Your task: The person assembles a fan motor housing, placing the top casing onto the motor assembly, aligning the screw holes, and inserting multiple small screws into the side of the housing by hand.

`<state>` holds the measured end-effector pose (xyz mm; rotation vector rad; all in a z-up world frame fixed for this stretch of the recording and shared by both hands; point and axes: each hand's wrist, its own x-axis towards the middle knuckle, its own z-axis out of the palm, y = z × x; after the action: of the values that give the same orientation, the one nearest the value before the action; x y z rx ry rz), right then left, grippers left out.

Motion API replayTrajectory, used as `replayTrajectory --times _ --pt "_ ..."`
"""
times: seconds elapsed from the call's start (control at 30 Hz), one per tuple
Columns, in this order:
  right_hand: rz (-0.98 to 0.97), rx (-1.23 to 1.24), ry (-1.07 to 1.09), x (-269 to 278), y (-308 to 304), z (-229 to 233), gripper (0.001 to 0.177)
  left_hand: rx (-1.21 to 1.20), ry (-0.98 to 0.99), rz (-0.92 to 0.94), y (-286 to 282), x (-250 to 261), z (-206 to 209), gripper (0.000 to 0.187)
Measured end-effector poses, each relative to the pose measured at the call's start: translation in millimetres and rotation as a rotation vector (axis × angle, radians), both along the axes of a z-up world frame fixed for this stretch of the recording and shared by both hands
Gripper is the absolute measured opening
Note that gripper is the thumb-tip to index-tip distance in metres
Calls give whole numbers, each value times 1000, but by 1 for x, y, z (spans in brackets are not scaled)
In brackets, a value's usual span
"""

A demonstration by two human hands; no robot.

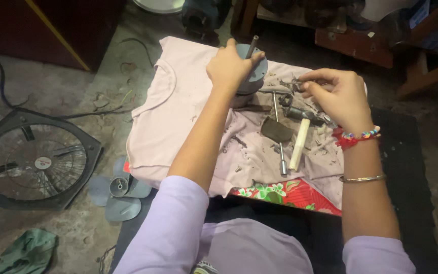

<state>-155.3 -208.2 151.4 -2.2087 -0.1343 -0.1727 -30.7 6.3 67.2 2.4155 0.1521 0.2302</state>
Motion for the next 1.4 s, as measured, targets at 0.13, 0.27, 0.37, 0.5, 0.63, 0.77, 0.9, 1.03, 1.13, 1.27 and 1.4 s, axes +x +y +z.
replayTrajectory --times 0.13,0.27,0.37,0.5,0.63,0.77,0.9,1.03,1.13,1.27,1.4 --pt "76 260 25 11 3 -12 20 -4 0 -3 1 0 0 82" --pt "130 475 48 18 4 -19 21 0 18 -3 3 1 2 85" --pt "122 575 41 23 6 -23 20 -5 -2 -1 3 1 -1 86" --pt "76 565 -29 42 13 -30 14 -20 -3 13 -1 -1 -3 85" --pt "102 309 -237 67 22 -34 12 -14 -12 8 0 -2 0 83" --pt "142 283 -304 78 29 -37 10 -16 12 7 0 -4 2 85" --pt "181 375 -329 85 40 -42 8 -7 -6 16 0 0 -4 85" --pt "162 281 -382 84 46 -45 8 -4 14 8 -1 4 -9 83" --pt "142 269 -352 85 45 -42 8 -19 14 -4 2 4 -9 83" --pt "148 188 -382 77 41 -38 7 -11 10 -4 4 2 -7 84" --pt "164 177 -366 65 45 -33 7 9 32 -10 7 4 -8 84"
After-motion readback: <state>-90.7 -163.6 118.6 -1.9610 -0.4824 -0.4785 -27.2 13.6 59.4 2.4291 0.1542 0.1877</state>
